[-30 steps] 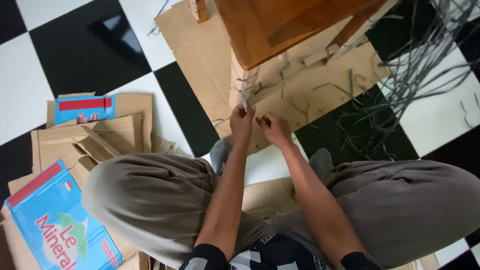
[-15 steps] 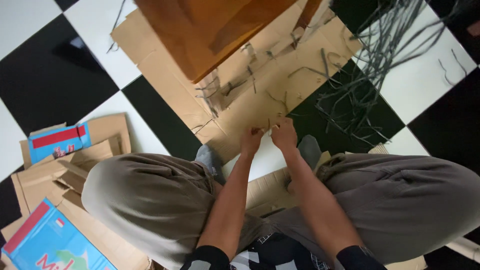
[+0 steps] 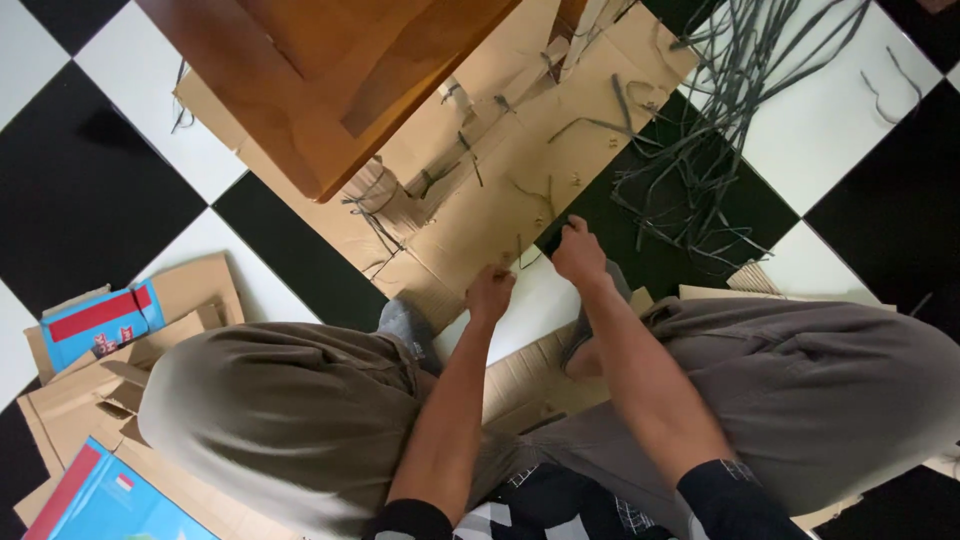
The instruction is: Wrapping a furniture leg with cardboard and securing it with plastic ties
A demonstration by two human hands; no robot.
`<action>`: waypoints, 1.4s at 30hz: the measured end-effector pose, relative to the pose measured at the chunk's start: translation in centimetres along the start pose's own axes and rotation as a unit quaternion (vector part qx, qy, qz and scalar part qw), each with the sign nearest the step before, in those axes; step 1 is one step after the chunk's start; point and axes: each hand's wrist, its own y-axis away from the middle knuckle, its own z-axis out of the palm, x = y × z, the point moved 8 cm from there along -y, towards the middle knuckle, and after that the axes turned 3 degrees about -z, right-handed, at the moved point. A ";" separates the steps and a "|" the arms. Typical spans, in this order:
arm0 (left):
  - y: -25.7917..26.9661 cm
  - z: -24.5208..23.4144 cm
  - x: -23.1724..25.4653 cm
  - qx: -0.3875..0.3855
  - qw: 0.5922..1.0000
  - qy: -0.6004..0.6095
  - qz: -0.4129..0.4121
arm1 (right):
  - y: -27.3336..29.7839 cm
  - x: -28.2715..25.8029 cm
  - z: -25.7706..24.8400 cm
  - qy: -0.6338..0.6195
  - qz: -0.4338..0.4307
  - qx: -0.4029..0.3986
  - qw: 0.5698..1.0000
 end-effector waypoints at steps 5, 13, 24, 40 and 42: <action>-0.7 0.7 -1.1 -0.008 0.999 0.023 -0.029 | 1.2 -0.3 1.7 0.002 -0.005 0.003 1.000; 1.2 -2.3 3.3 0.002 0.996 0.088 -0.031 | 1.8 -2.7 2.0 -0.294 -0.109 0.117 0.942; 0.8 -2.3 1.8 -0.008 0.981 0.188 -0.042 | 3.2 -3.1 1.0 -0.179 -0.106 0.100 0.973; 3.9 -7.5 9.6 0.020 0.958 0.286 -0.001 | 7.1 -8.6 -2.4 -0.142 -0.173 0.271 0.936; 3.7 -7.8 10.8 0.022 0.949 0.316 0.012 | 8.6 -10.5 -3.1 -0.127 -0.225 0.305 0.917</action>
